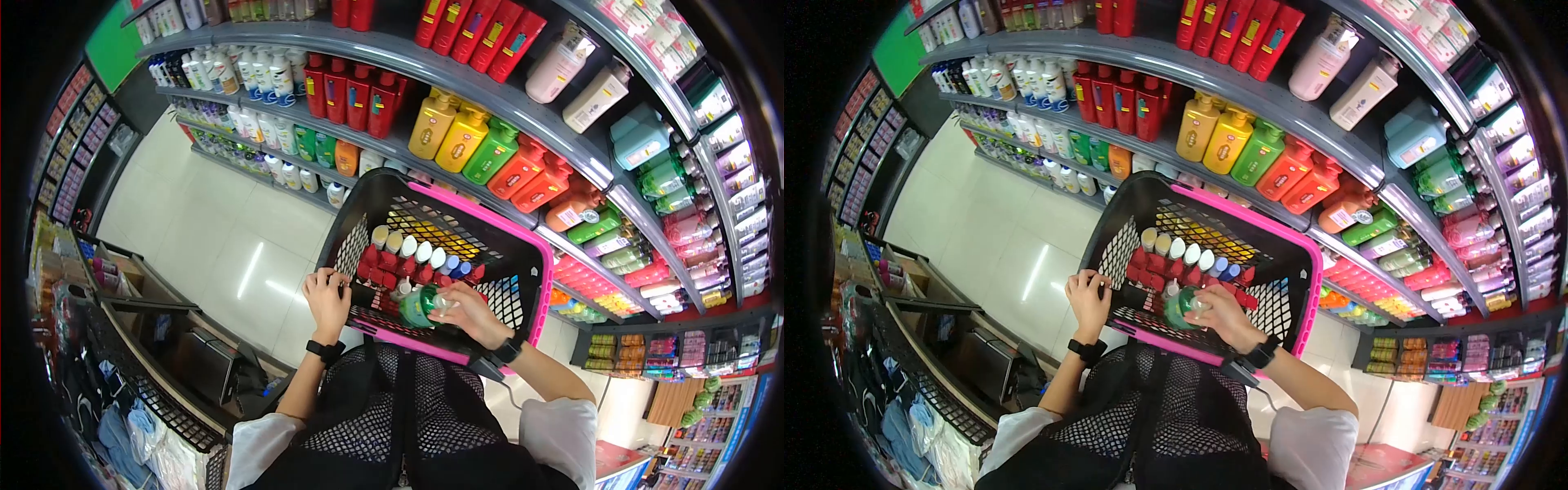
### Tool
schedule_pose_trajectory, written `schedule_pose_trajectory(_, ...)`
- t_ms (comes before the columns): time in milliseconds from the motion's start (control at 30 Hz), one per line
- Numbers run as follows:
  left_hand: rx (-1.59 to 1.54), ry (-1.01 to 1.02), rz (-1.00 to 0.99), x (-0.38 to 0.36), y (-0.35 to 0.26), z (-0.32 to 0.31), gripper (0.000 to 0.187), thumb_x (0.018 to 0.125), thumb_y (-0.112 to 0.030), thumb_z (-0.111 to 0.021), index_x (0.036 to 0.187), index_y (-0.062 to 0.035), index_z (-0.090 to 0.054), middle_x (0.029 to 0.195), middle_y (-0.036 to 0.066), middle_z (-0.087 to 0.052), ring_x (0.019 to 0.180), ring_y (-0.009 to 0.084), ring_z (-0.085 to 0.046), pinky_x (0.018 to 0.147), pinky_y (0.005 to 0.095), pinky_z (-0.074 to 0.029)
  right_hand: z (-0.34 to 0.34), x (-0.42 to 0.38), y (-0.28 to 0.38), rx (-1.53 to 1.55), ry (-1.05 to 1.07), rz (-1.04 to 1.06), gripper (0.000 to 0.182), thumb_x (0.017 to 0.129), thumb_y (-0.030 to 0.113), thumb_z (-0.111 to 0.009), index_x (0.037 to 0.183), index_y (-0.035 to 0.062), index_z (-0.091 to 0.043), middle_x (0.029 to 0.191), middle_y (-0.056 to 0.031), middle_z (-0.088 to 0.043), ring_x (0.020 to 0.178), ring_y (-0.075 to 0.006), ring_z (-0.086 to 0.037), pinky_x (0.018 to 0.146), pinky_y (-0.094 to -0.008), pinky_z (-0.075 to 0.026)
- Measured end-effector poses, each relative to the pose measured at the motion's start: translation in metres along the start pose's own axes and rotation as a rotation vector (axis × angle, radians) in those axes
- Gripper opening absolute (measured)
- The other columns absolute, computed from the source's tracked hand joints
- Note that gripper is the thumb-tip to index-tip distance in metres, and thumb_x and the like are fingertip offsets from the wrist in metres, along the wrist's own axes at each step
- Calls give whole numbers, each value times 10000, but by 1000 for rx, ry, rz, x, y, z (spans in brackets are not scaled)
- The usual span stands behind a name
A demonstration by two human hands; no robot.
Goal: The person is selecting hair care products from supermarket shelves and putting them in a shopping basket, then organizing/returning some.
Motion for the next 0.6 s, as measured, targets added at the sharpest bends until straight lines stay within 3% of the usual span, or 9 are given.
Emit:
schedule_pose_trajectory(133, 27, 42, -4, 0, 1, -3, 119, 689, -105, -680, 800, -132, -649, 986, 33, -544, 980, 269, -484, 917, 430, -338, 38, -35, 4, -155, -39, 12, 201, 879, 62, -580, 1033, 40, -452, 1039, -111, -537, 875, -256, -641, 771, -426, -592)
schedule_pose_trajectory(267, 76, 63, -32, 2, -6, -1, 110, 693, -108, -670, 796, -141, -649, 979, 21, -547, 987, 254, -488, 919, 432, -331, 82, -56, 6, -441, -53, -132, 217, 891, 113, -592, 1044, 34, -460, 994, -79, -528, 639, -218, -649, 684, -382, -611)
schedule_pose_trajectory(367, 98, 82, -42, 3, -9, -1, 114, 690, -107, -674, 795, -145, -648, 945, 4, -553, 972, 228, -493, 915, 413, -325, 106, -63, -2, -541, -37, -109, 198, 900, 130, -584, 1029, 33, -470, 945, -65, -518, 641, -205, -654, 656, -353, -605)
schedule_pose_trajectory(433, 112, 75, -53, 2, -7, -4, 99, 701, -104, -670, 788, -143, -643, 932, 3, -553, 956, 225, -498, 914, 408, -322, 119, -58, -15, -781, 70, -187, 148, 907, 111, -568, 1002, 50, -472, 940, -74, -526, 690, -177, -626, 590, -321, -596)
schedule_pose_trajectory(600, 125, 91, -61, 2, -9, -8, 81, 715, -89, -660, 776, -137, -636, 907, -4, -556, 933, 215, -506, 910, 399, -322, 140, -37, -40, -1014, 310, -197, 99, 920, 60, -507, 1009, 29, -477, 957, -98, -519, 744, -212, -609, 534, -313, -571)
Point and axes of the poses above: each hand's wrist, its own x-axis towards the middle knuckle, its own z-axis out of the back of the hand, y = z × x, the point moved 4 cm from there along x, towards the middle knuckle
